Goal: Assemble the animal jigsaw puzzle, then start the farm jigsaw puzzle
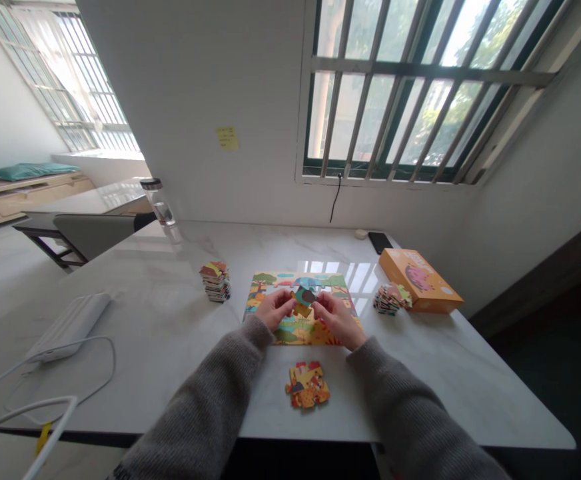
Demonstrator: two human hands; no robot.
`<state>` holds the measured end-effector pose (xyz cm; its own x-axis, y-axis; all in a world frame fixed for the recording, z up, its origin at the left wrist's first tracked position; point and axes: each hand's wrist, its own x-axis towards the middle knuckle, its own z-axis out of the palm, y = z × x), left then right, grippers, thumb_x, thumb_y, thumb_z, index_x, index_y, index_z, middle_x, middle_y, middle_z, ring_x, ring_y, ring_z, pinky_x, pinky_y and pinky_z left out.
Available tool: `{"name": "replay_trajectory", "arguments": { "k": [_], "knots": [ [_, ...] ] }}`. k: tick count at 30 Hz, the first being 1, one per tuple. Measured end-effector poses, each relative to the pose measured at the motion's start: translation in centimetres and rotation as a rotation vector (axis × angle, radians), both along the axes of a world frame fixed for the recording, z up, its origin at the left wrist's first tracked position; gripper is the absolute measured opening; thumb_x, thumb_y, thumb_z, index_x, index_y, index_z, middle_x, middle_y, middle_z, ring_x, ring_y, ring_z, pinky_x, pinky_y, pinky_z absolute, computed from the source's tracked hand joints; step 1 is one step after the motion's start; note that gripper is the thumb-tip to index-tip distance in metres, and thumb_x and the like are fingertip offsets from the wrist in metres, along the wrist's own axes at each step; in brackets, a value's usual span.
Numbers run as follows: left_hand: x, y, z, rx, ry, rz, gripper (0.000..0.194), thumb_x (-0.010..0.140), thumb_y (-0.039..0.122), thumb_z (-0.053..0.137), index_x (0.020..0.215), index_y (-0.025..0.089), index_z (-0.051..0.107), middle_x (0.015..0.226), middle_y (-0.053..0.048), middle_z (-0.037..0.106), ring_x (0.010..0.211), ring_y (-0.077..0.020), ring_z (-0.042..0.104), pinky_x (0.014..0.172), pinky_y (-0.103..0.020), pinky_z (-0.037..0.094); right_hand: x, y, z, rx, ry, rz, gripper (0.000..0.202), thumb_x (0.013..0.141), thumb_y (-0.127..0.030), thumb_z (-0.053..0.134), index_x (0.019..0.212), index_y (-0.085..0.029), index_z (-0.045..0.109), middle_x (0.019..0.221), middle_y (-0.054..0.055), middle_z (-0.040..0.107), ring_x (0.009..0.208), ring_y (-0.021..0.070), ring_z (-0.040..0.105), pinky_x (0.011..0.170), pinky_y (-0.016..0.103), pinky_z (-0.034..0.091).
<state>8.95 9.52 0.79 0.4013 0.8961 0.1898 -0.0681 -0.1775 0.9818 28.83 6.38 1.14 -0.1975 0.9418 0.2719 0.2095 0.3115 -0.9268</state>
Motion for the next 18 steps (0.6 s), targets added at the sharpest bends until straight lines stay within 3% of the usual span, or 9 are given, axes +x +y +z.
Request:
{"name": "replay_trajectory", "arguments": {
  "k": [5, 13, 18],
  "knots": [
    [0.00, 0.27, -0.54, 0.031, 0.083, 0.024, 0.050, 0.074, 0.062, 0.072, 0.076, 0.015, 0.056, 0.064, 0.003, 0.053, 0.057, -0.0103, 0.051, 0.056, -0.024, 0.044, -0.31, -0.37, 0.04, 0.019, -0.033, -0.007, 0.029, 0.091, -0.048, 0.056, 0.082, -0.021, 0.052, 0.069, -0.003, 0.051, 0.063, 0.0134, 0.047, 0.059, 0.026, 0.040],
    [0.37, -0.21, -0.45, 0.060, 0.076, 0.050, 0.046, 0.076, 0.059, 0.072, 0.082, 0.016, 0.056, 0.072, 0.002, 0.054, 0.057, -0.0097, 0.049, 0.054, -0.023, 0.042, -0.59, -0.18, -0.08, -0.100, 0.213, 0.018, 0.038, 0.085, -0.057, 0.063, 0.081, -0.022, 0.049, 0.070, -0.003, 0.057, 0.064, 0.0144, 0.058, 0.064, 0.029, 0.048],
    [0.22, -0.05, -0.20, 0.046, 0.049, 0.059, 0.045, 0.079, 0.059, 0.069, 0.083, 0.016, 0.057, 0.070, 0.001, 0.057, 0.055, -0.0097, 0.050, 0.056, -0.024, 0.044, -0.74, -0.48, -0.13, -0.149, 0.104, 0.101, 0.037, 0.086, -0.056, 0.062, 0.093, -0.019, 0.058, 0.078, 0.000, 0.062, 0.070, 0.0158, 0.061, 0.066, 0.029, 0.050]
  ]
}}
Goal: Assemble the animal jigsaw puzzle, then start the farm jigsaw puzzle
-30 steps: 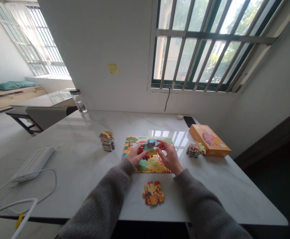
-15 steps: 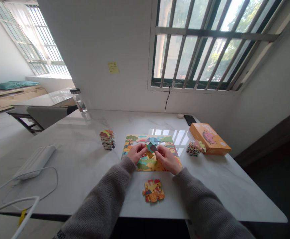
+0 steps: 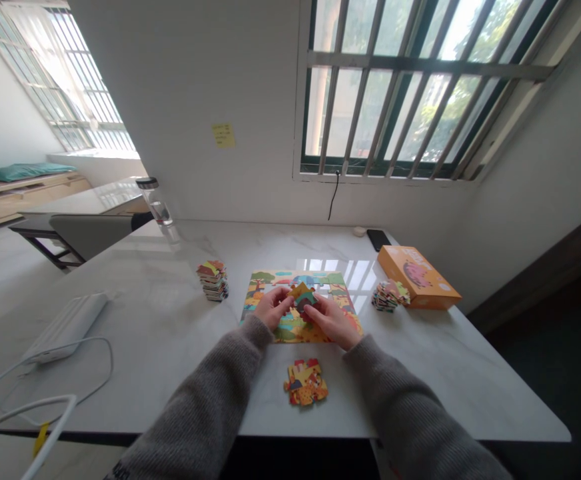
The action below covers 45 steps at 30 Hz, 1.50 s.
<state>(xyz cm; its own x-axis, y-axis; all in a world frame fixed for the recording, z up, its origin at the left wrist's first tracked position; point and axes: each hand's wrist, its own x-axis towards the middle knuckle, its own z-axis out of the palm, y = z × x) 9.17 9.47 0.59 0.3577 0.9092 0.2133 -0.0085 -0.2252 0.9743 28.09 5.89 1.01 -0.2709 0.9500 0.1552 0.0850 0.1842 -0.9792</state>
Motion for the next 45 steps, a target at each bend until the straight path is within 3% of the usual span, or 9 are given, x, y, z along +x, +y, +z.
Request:
{"name": "replay_trajectory", "arguments": {
  "k": [6, 10, 14, 19, 22, 26, 35, 41, 45],
  "knots": [
    [-0.1, -0.3, -0.3, 0.188, 0.127, 0.088, 0.031, 0.087, 0.043, 0.062, 0.101, 0.015, 0.062, 0.084, -0.004, 0.063, 0.066, -0.0145, 0.057, 0.061, -0.027, 0.049, 0.2, 0.3, -0.4, 0.033, -0.062, -0.019, 0.035, 0.087, -0.054, 0.060, 0.086, -0.019, 0.058, 0.073, -0.002, 0.056, 0.064, 0.0134, 0.053, 0.060, 0.026, 0.044],
    [-0.3, -1.1, 0.3, 0.643, 0.326, 0.186, 0.054, 0.082, 0.027, 0.067, 0.133, 0.019, 0.053, 0.129, -0.014, 0.057, 0.113, -0.0273, 0.057, 0.095, -0.041, 0.049, 0.2, 0.3, -0.1, -0.006, -0.028, -0.055, 0.038, 0.085, -0.056, 0.062, 0.085, -0.018, 0.058, 0.069, -0.003, 0.056, 0.061, 0.0129, 0.052, 0.060, 0.027, 0.043],
    [-0.6, -1.1, 0.7, 0.802, 0.463, 0.161, 0.056, 0.080, 0.026, 0.070, 0.133, 0.020, 0.053, 0.134, -0.014, 0.056, 0.126, -0.0317, 0.050, 0.110, -0.049, 0.039, 0.3, 0.2, 0.0, -0.043, 0.007, -0.081, 0.039, 0.085, -0.057, 0.062, 0.087, -0.018, 0.060, 0.068, -0.002, 0.058, 0.061, 0.0133, 0.053, 0.060, 0.028, 0.044],
    [-1.1, -0.8, 1.1, 0.817, 0.503, 0.194, 0.046, 0.082, 0.023, 0.067, 0.126, 0.022, 0.058, 0.130, -0.011, 0.063, 0.122, -0.0301, 0.054, 0.108, -0.047, 0.039, 0.4, 0.5, -0.4, 0.007, 0.018, -0.072, 0.037, 0.088, -0.053, 0.060, 0.101, -0.019, 0.060, 0.070, -0.003, 0.058, 0.062, 0.0135, 0.056, 0.061, 0.030, 0.051],
    [-1.6, -0.5, 1.3, 0.786, 0.501, 0.210, 0.039, 0.079, 0.023, 0.069, 0.117, 0.022, 0.063, 0.125, -0.010, 0.067, 0.117, -0.0302, 0.059, 0.106, -0.046, 0.040, 1.1, 0.6, 0.1, 0.161, 0.016, -0.132, 0.051, 0.090, -0.048, 0.061, 0.133, -0.025, 0.047, 0.103, 0.006, 0.063, 0.086, 0.0181, 0.064, 0.072, 0.036, 0.058],
    [-2.0, -0.2, 1.2, 0.693, 0.480, 0.227, 0.029, 0.075, 0.022, 0.071, 0.104, 0.023, 0.065, 0.122, -0.009, 0.070, 0.115, -0.0302, 0.061, 0.108, -0.048, 0.037, 2.3, 0.3, 1.4, 0.378, -0.193, -0.029, 0.041, 0.093, -0.036, 0.061, 0.132, -0.028, 0.054, 0.142, 0.012, 0.049, 0.124, 0.0237, 0.054, 0.093, 0.042, 0.056],
    [-1.9, -0.3, 1.5, 0.612, 0.358, 0.134, 0.021, 0.073, 0.022, 0.071, 0.094, 0.022, 0.066, 0.111, -0.010, 0.072, 0.113, -0.0290, 0.064, 0.104, -0.045, 0.043, 2.7, 0.2, 1.5, 0.417, -0.277, 0.033, 0.029, 0.091, -0.029, 0.062, 0.119, -0.026, 0.060, 0.136, 0.011, 0.055, 0.126, 0.0236, 0.054, 0.091, 0.040, 0.056],
    [-2.8, -0.2, 1.2, 0.546, 0.339, 0.154, 0.046, 0.081, 0.021, 0.059, 0.127, 0.021, 0.058, 0.131, -0.011, 0.063, 0.101, -0.0233, 0.066, 0.093, -0.040, 0.050, 2.8, 0.4, 1.3, 0.541, -0.399, -0.041, 0.035, 0.089, -0.022, 0.063, 0.123, -0.025, 0.059, 0.133, 0.011, 0.057, 0.124, 0.0260, 0.055, 0.100, 0.046, 0.050],
    [-4.9, 0.5, 0.4, 0.501, 0.342, 0.233, 0.029, 0.085, 0.024, 0.056, 0.112, 0.019, 0.067, 0.106, -0.010, 0.072, 0.095, -0.0233, 0.068, 0.087, -0.037, 0.053, 2.9, 0.6, 0.8, 0.557, -0.463, -0.085, 0.037, 0.089, -0.021, 0.062, 0.126, -0.026, 0.057, 0.135, 0.010, 0.057, 0.126, 0.0259, 0.053, 0.107, 0.048, 0.044]
  ]
}}
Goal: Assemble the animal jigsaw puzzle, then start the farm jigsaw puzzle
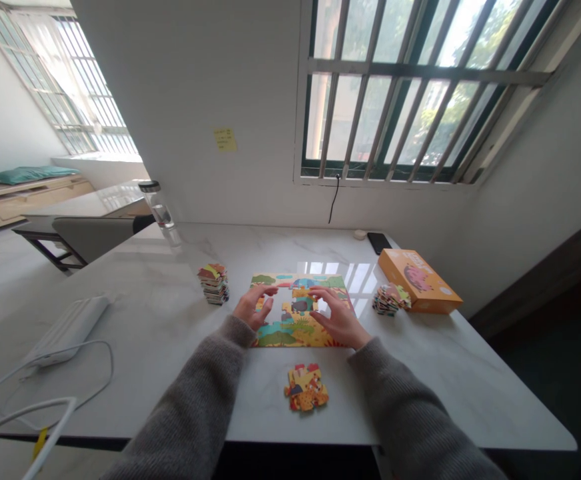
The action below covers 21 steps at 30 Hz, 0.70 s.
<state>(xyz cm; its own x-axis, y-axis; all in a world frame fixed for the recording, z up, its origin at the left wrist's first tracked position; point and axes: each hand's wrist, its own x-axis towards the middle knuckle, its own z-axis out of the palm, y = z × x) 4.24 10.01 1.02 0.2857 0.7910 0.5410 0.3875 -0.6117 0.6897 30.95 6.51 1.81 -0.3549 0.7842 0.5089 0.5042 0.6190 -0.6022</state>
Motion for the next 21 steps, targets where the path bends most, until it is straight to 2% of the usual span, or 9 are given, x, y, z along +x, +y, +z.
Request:
{"name": "replay_trajectory", "arguments": {
  "k": [2, 9, 16, 21],
  "knots": [
    [-1.4, 0.3, -0.6, -0.028, 0.001, 0.018, 0.024, 0.084, 0.025, 0.057, 0.104, 0.019, 0.070, 0.099, -0.008, 0.073, 0.092, -0.0229, 0.069, 0.087, -0.037, 0.054, -0.1, 0.1, -0.2, -0.001, -0.020, -0.013, 0.038, 0.089, -0.020, 0.062, 0.126, -0.027, 0.056, 0.135, 0.009, 0.057, 0.128, 0.0259, 0.053, 0.109, 0.048, 0.043],
    [-5.7, 0.6, -2.0, -0.105, 0.127, 0.047, 0.025, 0.082, 0.024, 0.056, 0.099, 0.019, 0.073, 0.099, -0.008, 0.074, 0.092, -0.0235, 0.068, 0.083, -0.035, 0.055, -0.7, -0.2, -0.5, -0.005, -0.067, 0.005, 0.036, 0.091, -0.020, 0.060, 0.127, -0.027, 0.056, 0.134, 0.009, 0.058, 0.129, 0.0255, 0.051, 0.109, 0.049, 0.042],
    [-6.1, 1.3, -3.6, -0.026, 0.306, -0.006, 0.028, 0.070, 0.010, 0.050, 0.083, 0.019, 0.073, 0.088, -0.006, 0.071, 0.088, -0.0224, 0.063, 0.085, -0.036, 0.051, -2.9, -0.5, -1.3, -0.026, -0.175, 0.010, 0.033, 0.090, -0.017, 0.063, 0.121, -0.026, 0.060, 0.133, 0.008, 0.060, 0.124, 0.0272, 0.052, 0.109, 0.052, 0.038],
    [-6.0, 1.6, -3.9, -0.016, 0.411, 0.005, 0.028, 0.071, 0.006, 0.050, 0.082, 0.019, 0.072, 0.087, -0.005, 0.070, 0.089, -0.0220, 0.059, 0.085, -0.034, 0.049, -5.7, -0.1, -0.9, -0.039, -0.293, -0.011, 0.031, 0.089, -0.018, 0.064, 0.119, -0.028, 0.063, 0.134, 0.006, 0.059, 0.122, 0.0269, 0.049, 0.105, 0.048, 0.039]
  ]
}}
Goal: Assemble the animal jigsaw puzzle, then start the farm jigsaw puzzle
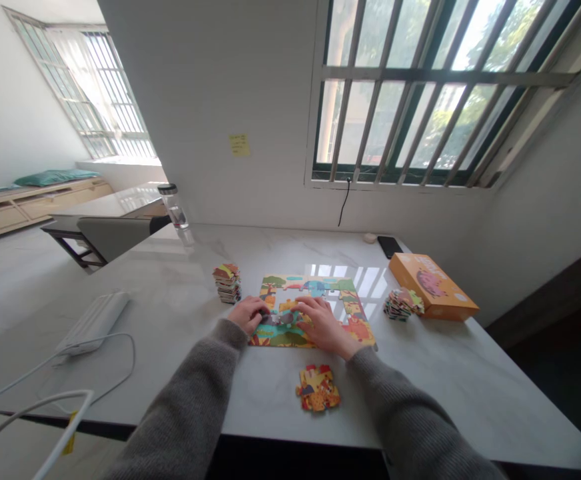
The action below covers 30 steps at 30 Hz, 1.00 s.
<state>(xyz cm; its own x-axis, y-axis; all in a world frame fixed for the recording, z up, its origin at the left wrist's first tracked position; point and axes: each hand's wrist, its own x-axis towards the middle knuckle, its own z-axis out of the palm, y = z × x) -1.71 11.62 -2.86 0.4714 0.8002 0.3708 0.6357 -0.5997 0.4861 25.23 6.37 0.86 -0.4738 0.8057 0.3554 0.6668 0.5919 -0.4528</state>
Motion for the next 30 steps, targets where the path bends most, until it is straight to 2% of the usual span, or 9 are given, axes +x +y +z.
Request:
{"name": "replay_trajectory", "arguments": {
  "k": [6, 10, 13, 16, 23, 26, 30],
  "knots": [
    [0.2, -0.1, 0.0, 0.017, 0.012, 0.016, 0.028, 0.073, 0.003, 0.050, 0.083, 0.018, 0.072, 0.089, -0.006, 0.070, 0.089, -0.0227, 0.058, 0.086, -0.035, 0.048, -2.0, 0.6, -0.1, -0.041, -0.085, -0.053, 0.027, 0.091, -0.020, 0.063, 0.115, -0.030, 0.066, 0.129, 0.005, 0.060, 0.119, 0.0261, 0.048, 0.103, 0.047, 0.035],
    [0.8, -0.7, 0.2, 0.049, 0.043, 0.031, 0.023, 0.080, 0.010, 0.052, 0.089, 0.019, 0.071, 0.092, -0.006, 0.069, 0.092, -0.0233, 0.057, 0.088, -0.036, 0.047, -2.2, 0.5, -0.4, -0.051, -0.095, -0.052, 0.026, 0.092, -0.021, 0.061, 0.116, -0.031, 0.066, 0.124, 0.005, 0.061, 0.117, 0.0254, 0.048, 0.103, 0.047, 0.035],
    [1.4, -1.3, 0.5, 0.071, 0.099, 0.037, 0.020, 0.084, 0.020, 0.058, 0.100, 0.021, 0.070, 0.102, -0.006, 0.069, 0.099, -0.0250, 0.056, 0.092, -0.038, 0.046, -2.1, 0.5, -0.7, -0.028, -0.100, -0.051, 0.027, 0.094, -0.023, 0.057, 0.119, -0.031, 0.065, 0.127, 0.005, 0.061, 0.119, 0.0254, 0.046, 0.104, 0.046, 0.035],
    [1.8, -1.6, 0.6, 0.068, 0.145, 0.050, 0.026, 0.083, 0.029, 0.064, 0.108, 0.024, 0.068, 0.111, -0.006, 0.068, 0.105, -0.0266, 0.055, 0.096, -0.041, 0.044, -2.1, 0.5, -1.1, -0.008, -0.111, -0.049, 0.029, 0.095, -0.023, 0.055, 0.122, -0.032, 0.063, 0.129, 0.005, 0.060, 0.121, 0.0252, 0.046, 0.105, 0.046, 0.035],
    [2.0, -1.7, 0.5, 0.035, 0.178, 0.075, 0.033, 0.086, 0.032, 0.065, 0.118, 0.026, 0.067, 0.129, -0.003, 0.066, 0.111, -0.0276, 0.053, 0.098, -0.043, 0.042, -2.0, 0.4, -1.4, 0.048, -0.117, -0.043, 0.031, 0.096, -0.024, 0.055, 0.125, -0.029, 0.063, 0.138, 0.008, 0.055, 0.126, 0.0271, 0.044, 0.107, 0.049, 0.035],
    [2.2, -1.7, 0.5, 0.017, 0.191, 0.094, 0.032, 0.086, 0.031, 0.066, 0.118, 0.027, 0.068, 0.129, -0.001, 0.067, 0.109, -0.0271, 0.053, 0.097, -0.043, 0.042, -1.5, 0.7, -1.3, 0.053, -0.052, -0.038, 0.029, 0.097, -0.019, 0.051, 0.122, -0.024, 0.065, 0.128, 0.009, 0.061, 0.120, 0.0256, 0.048, 0.104, 0.046, 0.039],
    [2.3, -2.0, 0.7, 0.018, 0.210, 0.103, 0.031, 0.088, 0.034, 0.063, 0.118, 0.028, 0.068, 0.131, 0.000, 0.066, 0.109, -0.0268, 0.052, 0.097, -0.044, 0.040, -0.5, 1.0, -1.5, 0.052, 0.004, -0.041, 0.033, 0.098, -0.009, 0.043, 0.109, -0.022, 0.071, 0.109, 0.007, 0.069, 0.107, 0.0225, 0.054, 0.097, 0.041, 0.042]
  ]
}}
